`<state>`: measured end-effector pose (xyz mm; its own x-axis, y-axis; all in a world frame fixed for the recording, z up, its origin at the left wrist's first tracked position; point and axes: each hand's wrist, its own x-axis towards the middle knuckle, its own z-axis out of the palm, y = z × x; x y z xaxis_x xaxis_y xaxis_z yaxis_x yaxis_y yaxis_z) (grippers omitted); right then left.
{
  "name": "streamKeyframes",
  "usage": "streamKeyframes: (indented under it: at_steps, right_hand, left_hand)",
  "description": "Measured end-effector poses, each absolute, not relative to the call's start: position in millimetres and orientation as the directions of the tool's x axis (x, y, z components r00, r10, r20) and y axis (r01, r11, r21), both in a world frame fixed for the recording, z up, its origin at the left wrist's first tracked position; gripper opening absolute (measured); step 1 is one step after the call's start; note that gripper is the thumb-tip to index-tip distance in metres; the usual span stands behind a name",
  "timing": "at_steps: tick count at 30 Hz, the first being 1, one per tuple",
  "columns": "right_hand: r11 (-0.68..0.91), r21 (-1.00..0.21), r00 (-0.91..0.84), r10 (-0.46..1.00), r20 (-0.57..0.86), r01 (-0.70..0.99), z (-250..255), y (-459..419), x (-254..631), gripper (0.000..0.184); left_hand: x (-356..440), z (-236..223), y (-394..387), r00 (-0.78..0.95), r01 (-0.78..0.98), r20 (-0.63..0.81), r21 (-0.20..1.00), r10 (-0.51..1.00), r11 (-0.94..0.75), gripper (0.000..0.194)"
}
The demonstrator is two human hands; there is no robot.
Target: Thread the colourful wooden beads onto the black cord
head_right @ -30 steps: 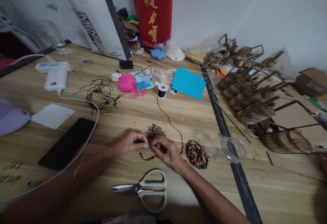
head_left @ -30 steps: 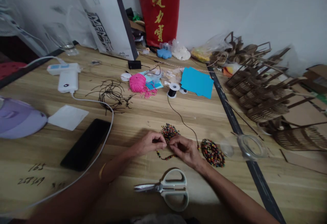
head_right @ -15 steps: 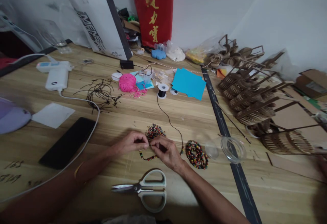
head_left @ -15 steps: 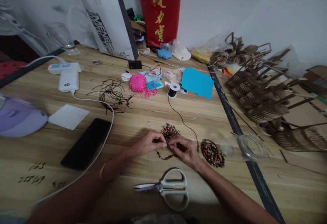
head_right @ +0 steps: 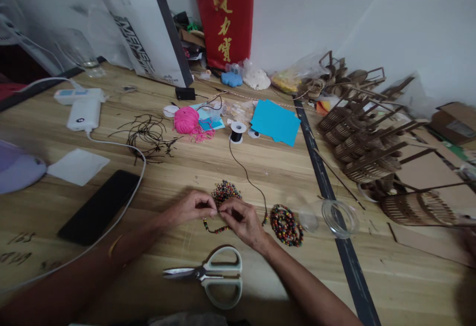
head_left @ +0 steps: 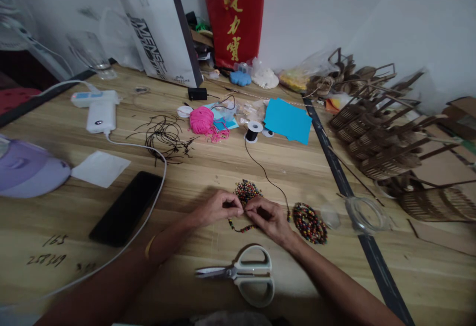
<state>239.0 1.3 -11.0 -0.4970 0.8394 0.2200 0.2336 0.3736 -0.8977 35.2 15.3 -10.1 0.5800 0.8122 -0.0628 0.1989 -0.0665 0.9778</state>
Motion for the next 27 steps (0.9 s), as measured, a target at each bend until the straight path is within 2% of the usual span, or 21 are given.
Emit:
streamKeyframes:
  at_steps: [27]
  right_hand:
    - [0.401, -0.888, -0.511, 0.825, 0.242, 0.227, -10.4, 0.0, 237.0, 0.011]
  left_hand:
    - [34.5, -12.7, 15.5, 0.586, 0.208, -0.049, 0.974, 0.809, -0.092, 0.017]
